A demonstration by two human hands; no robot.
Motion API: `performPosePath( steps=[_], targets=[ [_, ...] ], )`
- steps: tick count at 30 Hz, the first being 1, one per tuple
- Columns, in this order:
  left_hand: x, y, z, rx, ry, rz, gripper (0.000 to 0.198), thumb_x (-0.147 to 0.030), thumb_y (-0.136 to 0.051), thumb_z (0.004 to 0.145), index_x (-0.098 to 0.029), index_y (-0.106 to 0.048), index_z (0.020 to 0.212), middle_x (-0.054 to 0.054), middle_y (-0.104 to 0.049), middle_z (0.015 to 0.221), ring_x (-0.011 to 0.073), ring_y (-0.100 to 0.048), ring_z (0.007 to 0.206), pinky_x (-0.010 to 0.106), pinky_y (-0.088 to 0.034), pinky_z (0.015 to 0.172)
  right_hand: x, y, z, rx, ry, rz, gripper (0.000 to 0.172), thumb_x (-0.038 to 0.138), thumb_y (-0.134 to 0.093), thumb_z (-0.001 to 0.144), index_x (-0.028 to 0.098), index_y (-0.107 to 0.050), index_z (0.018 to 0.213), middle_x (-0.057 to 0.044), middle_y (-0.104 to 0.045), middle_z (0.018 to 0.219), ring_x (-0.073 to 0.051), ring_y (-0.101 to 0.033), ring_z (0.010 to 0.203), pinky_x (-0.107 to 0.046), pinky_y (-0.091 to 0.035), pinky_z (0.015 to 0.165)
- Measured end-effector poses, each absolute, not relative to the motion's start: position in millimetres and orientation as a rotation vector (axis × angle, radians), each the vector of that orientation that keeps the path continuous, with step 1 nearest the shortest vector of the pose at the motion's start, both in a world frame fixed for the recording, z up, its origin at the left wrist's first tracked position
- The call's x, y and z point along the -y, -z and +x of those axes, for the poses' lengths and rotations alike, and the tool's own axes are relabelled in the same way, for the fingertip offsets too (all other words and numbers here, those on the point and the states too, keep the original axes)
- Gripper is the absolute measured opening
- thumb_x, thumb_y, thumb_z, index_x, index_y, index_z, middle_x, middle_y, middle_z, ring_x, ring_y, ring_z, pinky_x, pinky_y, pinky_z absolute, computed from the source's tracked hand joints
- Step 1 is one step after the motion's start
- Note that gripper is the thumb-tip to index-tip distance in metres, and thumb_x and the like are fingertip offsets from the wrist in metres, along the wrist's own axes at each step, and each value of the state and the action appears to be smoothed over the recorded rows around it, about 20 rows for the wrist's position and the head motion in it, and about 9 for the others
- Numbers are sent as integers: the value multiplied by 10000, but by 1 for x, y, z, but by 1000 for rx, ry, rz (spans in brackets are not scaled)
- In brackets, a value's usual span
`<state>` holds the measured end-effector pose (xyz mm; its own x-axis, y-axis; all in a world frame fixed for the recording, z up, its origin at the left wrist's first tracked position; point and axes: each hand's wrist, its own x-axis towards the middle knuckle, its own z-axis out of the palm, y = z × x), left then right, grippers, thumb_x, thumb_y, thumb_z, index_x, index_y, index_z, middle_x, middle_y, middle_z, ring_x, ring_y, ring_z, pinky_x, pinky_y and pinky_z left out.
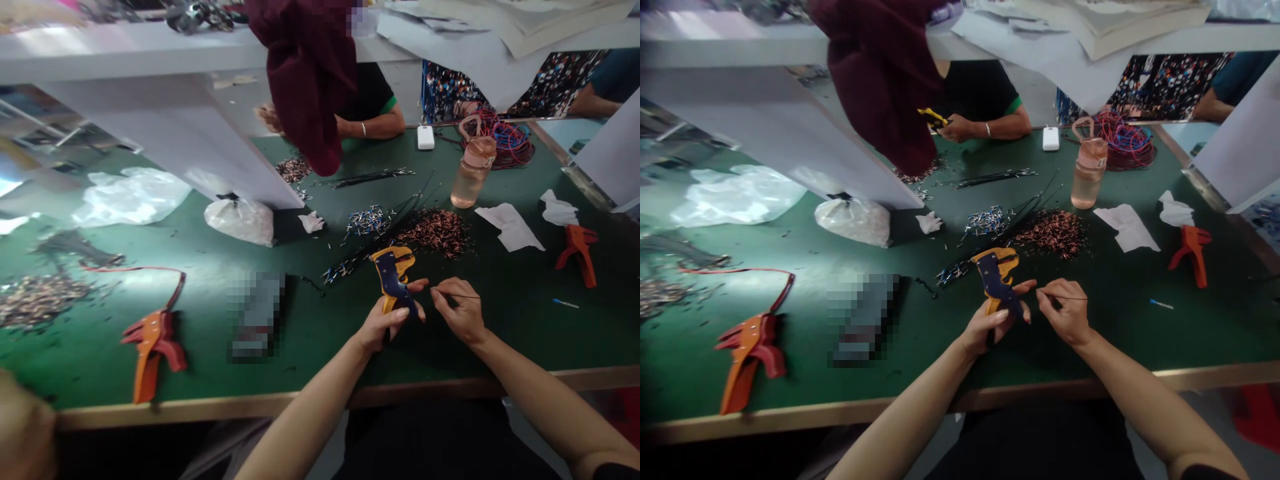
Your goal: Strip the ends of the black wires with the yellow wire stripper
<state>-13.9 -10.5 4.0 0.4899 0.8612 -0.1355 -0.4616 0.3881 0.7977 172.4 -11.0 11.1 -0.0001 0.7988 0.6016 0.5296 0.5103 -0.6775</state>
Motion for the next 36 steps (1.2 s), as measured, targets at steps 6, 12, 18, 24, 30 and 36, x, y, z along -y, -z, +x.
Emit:
performPosePath(
  steps=[6, 12, 18, 24, 30, 36],
  targets=[
    [9, -8, -18, -542, -919, 722, 531, -454, -812, 690, -136, -707, 1102, 112, -735, 919, 218, -671, 772, 362, -510, 792, 5, -5, 182, 1924, -244, -1040, 92, 240, -672, 890, 272, -759, 896, -30, -775, 842, -176, -705, 743, -325, -458, 686],
    [9, -5, -21, -386, -846, 788, 464, -432, -810, 697, -139, -724, 1047, 133, -717, 1048, 203, -679, 755, 347, -533, 749, 2, -8, 184, 1733, -854, -1112, 219, 357, -566, 973, 232, -746, 971, -63, -743, 913, -183, -691, 818, -301, -511, 701],
    [11, -1, -19, -353, -683, 868, 479, -442, -811, 701, -132, -719, 1055, 120, -737, 951, 240, -703, 812, 369, -514, 828, 5, -12, 182, 1579, -1253, -1109, 354, 531, -634, 901, 207, -699, 775, -31, -662, 789, -157, -608, 705, -285, -499, 657],
    [12, -2, -20, -401, -731, 798, 476, -419, -832, 664, -135, -721, 1029, 128, -721, 1014, 216, -681, 794, 368, -523, 816, 3, -13, 185, 1542, -1383, -1134, 352, 550, -646, 883, 207, -701, 824, -15, -646, 784, -148, -575, 707, -279, -476, 665],
    [13, 0, -20, -395, -700, 798, 489, -429, -830, 656, -137, -699, 1026, 131, -706, 1015, 229, -679, 796, 392, -520, 819, 4, -11, 183, 1570, -1326, -1070, 405, 577, -647, 877, 197, -669, 741, -13, -611, 745, -142, -547, 677, -270, -449, 628],
    [12, 0, -20, -445, -700, 727, 480, -388, -848, 658, -125, -695, 1028, 80, -670, 891, 206, -665, 776, 359, -517, 792, 3, -10, 179, 1608, -1168, -1115, 353, 508, -611, 913, 205, -623, 733, 2, -582, 722, -133, -522, 655, -253, -437, 609]
  ],
)
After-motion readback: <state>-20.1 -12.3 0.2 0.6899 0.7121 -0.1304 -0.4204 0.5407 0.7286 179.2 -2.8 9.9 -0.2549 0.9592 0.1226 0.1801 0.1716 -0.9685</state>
